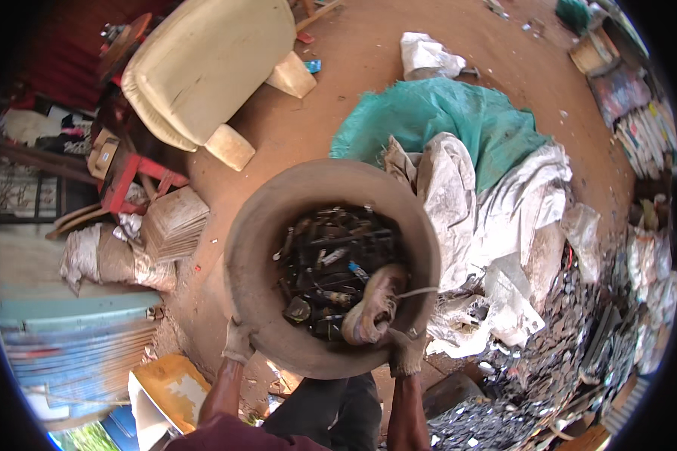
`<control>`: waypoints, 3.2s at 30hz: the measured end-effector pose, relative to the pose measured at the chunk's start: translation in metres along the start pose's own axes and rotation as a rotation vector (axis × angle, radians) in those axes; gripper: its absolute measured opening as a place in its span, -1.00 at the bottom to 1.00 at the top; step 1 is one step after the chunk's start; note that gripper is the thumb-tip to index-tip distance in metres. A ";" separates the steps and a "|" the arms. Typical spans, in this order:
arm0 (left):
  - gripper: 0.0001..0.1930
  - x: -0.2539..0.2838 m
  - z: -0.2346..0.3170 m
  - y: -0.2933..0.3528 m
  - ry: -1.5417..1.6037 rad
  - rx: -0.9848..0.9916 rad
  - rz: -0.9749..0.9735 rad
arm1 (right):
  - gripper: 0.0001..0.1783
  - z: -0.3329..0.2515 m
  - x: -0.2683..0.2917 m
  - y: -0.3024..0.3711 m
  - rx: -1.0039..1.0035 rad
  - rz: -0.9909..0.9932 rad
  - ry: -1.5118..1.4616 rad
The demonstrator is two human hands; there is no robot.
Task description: The person scoops broken glass shards from a large pile into a white sack using a dustpan. They then use a hoe to gather more shards into the dustpan and transfer them into the sack. Finally, the person folds and stacks several empty sacks on the ground.
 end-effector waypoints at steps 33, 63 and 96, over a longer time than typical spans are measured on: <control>-0.47 0.112 -0.078 -0.255 -0.692 0.333 0.045 | -0.67 -0.038 -0.043 -0.230 0.157 -0.013 0.772; -0.52 -0.278 -0.110 0.209 -1.628 -0.849 -1.051 | -0.41 -0.012 0.416 0.450 0.407 1.592 -0.187; -0.43 -0.380 0.083 0.000 -0.689 0.092 -0.505 | -0.80 -0.397 0.199 -0.079 0.791 0.856 1.413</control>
Point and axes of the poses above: each hand's wrist, its own y-axis away from the middle knuckle, its own x-axis out of the back of the hand, z = x × y, the point moved 5 cm from there along -y, towards the middle knuckle, and after that the axes turned 12 degrees about x, right-handed, at the moved point
